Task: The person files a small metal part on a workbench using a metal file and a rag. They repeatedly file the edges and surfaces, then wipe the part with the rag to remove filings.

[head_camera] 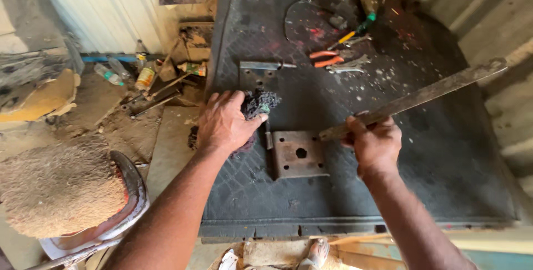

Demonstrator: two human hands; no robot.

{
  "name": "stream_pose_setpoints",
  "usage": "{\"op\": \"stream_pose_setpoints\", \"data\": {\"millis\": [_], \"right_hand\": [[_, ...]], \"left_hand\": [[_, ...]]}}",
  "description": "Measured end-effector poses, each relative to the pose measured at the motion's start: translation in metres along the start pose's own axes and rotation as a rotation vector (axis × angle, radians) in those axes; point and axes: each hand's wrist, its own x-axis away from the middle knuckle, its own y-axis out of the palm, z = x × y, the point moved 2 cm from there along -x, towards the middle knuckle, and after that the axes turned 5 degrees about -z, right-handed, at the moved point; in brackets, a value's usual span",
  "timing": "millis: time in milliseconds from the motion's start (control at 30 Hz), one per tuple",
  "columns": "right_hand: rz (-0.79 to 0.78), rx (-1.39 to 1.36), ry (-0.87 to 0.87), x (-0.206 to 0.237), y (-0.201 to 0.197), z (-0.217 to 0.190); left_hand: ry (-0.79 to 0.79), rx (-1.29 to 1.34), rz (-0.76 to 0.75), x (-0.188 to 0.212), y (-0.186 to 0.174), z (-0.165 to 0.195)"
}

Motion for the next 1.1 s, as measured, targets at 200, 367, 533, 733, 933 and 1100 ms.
{"op": "stream_pose_setpoints", "data": {"millis": [200, 367, 533, 733, 933, 1100], "right_hand": [[-0.17, 0.089, 0.034, -0.014, 0.032, 0.016], [-0.336, 0.252, 0.101, -0.015, 0.06, -0.005], [-0.406, 0.328, 0.028, -0.017, 0.092, -0.032], [-0.628, 0.554, 0.057, -0.017, 0.108, -0.044], [-0.768, 0.771, 0.027, -0.009, 0.108, -0.053], [-0.726, 1.043, -0.196, -0.008, 0.11, -0.071]], "left_hand": [[-0.124, 0.026, -0.05, -0.006, 0.005, -0.007], [-0.029, 0.024, 0.075, -0.006, 0.004, -0.006], [-0.103, 0.015, -0.036, -0.005, 0.002, -0.005], [-0.078, -0.019, -0.031, -0.004, -0.007, 0.004], [-0.111, -0.059, -0.124, -0.006, -0.007, 0.008], [-0.088, -0.065, -0.111, -0.004, -0.008, 0.008]]}}
